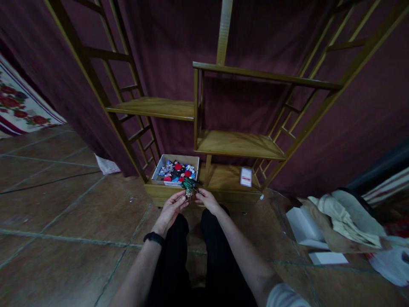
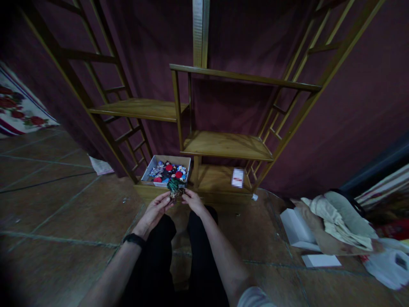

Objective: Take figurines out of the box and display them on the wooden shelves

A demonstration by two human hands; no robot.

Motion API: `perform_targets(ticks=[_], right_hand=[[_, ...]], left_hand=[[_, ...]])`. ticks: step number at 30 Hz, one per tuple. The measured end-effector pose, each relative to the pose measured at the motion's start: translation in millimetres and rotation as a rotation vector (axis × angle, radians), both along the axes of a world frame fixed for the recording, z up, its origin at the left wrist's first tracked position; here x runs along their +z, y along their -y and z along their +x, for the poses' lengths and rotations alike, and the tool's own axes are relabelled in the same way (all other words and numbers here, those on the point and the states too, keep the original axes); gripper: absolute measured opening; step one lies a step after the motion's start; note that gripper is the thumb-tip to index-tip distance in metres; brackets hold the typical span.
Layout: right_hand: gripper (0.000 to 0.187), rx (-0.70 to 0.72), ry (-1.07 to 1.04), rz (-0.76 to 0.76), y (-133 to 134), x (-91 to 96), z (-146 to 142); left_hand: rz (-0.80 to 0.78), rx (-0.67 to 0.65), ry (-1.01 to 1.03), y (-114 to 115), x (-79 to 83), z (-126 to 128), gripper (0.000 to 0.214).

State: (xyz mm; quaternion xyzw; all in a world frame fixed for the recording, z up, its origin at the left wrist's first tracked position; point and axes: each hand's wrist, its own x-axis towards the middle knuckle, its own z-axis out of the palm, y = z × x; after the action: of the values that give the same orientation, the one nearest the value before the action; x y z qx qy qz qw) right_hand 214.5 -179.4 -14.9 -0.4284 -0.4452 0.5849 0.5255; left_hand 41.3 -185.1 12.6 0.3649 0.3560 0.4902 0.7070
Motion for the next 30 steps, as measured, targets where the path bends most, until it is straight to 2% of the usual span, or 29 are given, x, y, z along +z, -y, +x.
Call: perform_targets(ticks=[14,18,26,30], right_hand=[[0.034,0.002,-0.008,-0.001,-5,-7.9,0],[0.037,-0.012,0.02,-0.001,-6,-9.1,-1],[0.042,-0.151,0.026,-0.044,-4,-1.9,-3],[0.039,-0.068,0.01,-0.033,1,6.6,-2]], left_hand=[[-0.06,-0.119,0.012,3,7.0,-1,0.031],[-0.051,-0.071,0.024,1,3.9,0,0.038],[-0.021,0.027,0.015,-7,-5.9,5,0.044],[0.009,0.09,-0.009,-11,-10.0,7,0.042]])
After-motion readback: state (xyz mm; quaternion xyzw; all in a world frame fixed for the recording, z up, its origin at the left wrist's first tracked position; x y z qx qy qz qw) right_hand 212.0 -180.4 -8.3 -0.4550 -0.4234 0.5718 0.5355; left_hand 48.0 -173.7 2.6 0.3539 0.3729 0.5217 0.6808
